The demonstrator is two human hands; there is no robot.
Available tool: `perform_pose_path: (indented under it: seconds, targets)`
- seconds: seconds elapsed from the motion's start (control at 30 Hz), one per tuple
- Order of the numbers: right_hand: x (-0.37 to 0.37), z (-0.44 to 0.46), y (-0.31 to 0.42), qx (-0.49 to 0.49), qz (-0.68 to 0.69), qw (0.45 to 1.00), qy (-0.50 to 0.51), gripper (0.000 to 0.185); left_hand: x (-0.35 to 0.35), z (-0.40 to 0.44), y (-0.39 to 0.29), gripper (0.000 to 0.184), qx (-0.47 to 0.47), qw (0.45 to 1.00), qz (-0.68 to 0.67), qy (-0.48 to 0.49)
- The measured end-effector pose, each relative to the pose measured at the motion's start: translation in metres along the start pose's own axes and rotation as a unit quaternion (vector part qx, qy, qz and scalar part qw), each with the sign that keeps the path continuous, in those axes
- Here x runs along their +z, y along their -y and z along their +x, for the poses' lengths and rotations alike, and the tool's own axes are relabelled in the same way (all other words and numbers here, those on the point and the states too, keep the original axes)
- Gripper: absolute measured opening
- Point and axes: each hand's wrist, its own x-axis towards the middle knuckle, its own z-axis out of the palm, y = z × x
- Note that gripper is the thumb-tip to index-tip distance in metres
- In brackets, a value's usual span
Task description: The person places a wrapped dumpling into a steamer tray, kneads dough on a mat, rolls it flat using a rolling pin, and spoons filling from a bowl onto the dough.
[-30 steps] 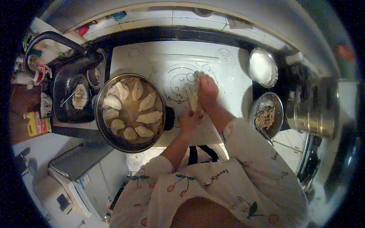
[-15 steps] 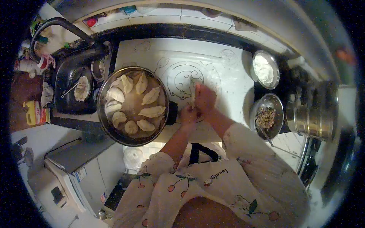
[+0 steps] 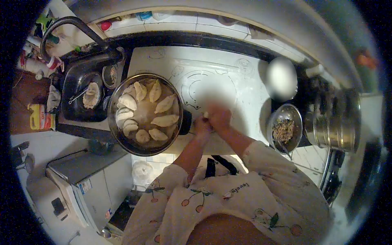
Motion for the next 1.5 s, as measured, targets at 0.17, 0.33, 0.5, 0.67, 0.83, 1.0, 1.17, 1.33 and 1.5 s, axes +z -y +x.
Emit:
perform_pose_path:
  seconds: [0.17,0.33,0.5,0.67,0.83,1.0,1.17,1.33,1.5]
  targets:
    - [0.035,0.054,-0.021,-0.048,0.016,0.997,0.051,0.045,0.019,0.019,0.038,0.024,-0.066,0.936,-0.342,0.049]
    - [0.03,0.041,-0.014,-0.055,0.041,0.998,0.0,0.041,0.011,0.02,0.018,0.019,-0.078,0.896,-0.437,0.024]
    - [0.003,-0.001,0.012,0.052,0.037,0.988,0.138,0.045,0.031,0.058,0.09,0.017,-0.056,0.972,-0.206,-0.102]
    - [0.034,0.042,-0.01,-0.02,0.021,0.992,0.121,0.046,0.002,0.001,0.019,0.024,-0.059,0.928,-0.366,0.025]
    - [0.049,0.075,-0.023,0.022,0.259,0.965,0.02,0.035,-0.004,0.004,0.025,0.032,0.093,0.978,-0.179,0.06]
    - [0.012,0.041,-0.089,-0.012,0.193,0.968,-0.159,0.03,-0.017,-0.038,-0.09,0.048,0.475,0.679,0.518,-0.211]
    - [-0.008,0.012,-0.085,0.133,0.229,0.963,0.053,0.037,-0.009,-0.005,-0.072,0.045,0.309,0.795,0.521,-0.04]
    - [-0.013,0.023,-0.077,0.273,0.274,0.897,0.213,0.052,0.016,-0.043,-0.032,0.03,0.231,0.896,0.379,0.024]
    - [-0.002,-0.006,-0.02,0.143,0.077,0.985,0.065,0.046,0.018,-0.04,-0.044,0.02,0.149,0.936,0.312,0.059]
